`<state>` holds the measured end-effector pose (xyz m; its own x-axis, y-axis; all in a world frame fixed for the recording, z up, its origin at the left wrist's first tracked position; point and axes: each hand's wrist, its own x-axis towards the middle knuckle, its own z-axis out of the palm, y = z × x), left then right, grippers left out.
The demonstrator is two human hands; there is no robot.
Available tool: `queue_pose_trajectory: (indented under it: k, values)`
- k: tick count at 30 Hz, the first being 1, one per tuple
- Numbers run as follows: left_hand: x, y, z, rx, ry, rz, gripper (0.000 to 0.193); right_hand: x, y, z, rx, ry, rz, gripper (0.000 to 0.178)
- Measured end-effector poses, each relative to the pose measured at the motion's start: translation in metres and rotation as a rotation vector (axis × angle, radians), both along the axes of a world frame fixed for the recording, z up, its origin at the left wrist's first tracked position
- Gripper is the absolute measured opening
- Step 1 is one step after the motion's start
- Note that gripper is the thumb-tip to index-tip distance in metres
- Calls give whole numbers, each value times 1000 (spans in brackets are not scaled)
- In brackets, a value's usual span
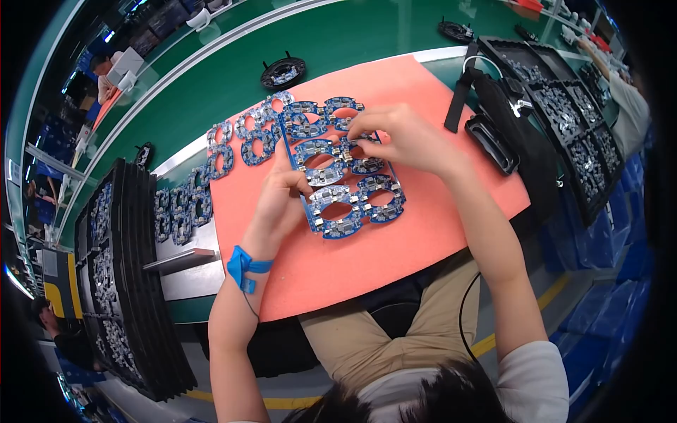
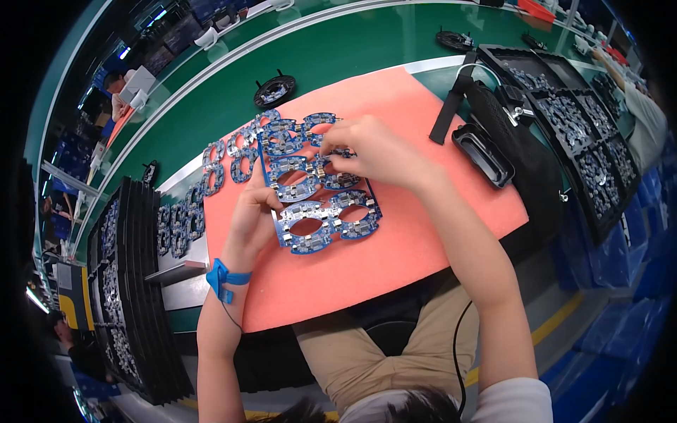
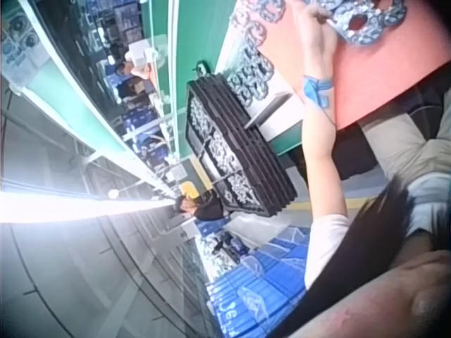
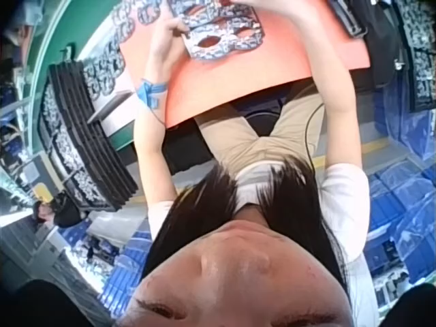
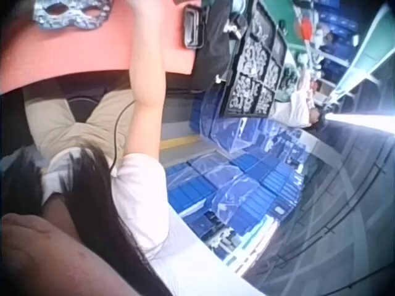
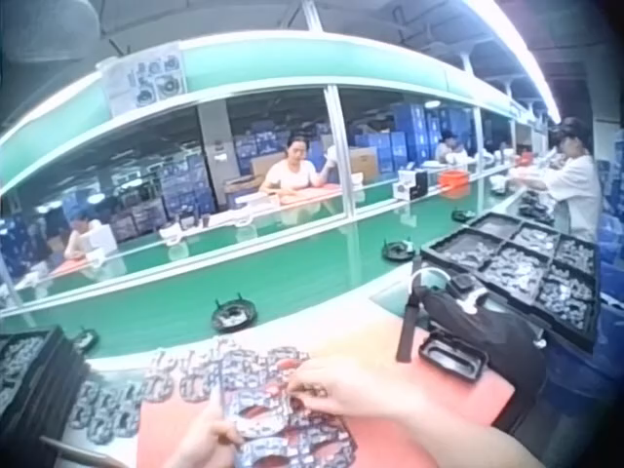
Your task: Assembling or inspecting electronic circuit board panels at a factory workbench.
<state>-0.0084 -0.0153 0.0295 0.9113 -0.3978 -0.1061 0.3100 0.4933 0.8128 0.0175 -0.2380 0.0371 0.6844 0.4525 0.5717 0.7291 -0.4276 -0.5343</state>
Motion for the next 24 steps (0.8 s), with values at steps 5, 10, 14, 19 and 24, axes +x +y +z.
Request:
queue_pose_trajectory:
  k: [5, 10, 14, 19, 24]
  values:
    - [2, 0, -4, -21, -14, 4, 89, -1, -3, 2, -362, -1, -112, 13]
    - [2, 1, -4, -9, 12, -10, 89, 2, -8, 1, -157, 143, -93, 13]
    - [1, 1, -2, 4, 21, 26, 89, 2, -17, 3, -225, 45, -75, 9]
    - [0, -1, 3, 22, -38, 0, 89, -4, -4, 3, -286, -57, -68, 11]
    - [-1, -3, 4, -13, 48, 26, 90, -5, -8, 6, -100, 225, -138, 8]
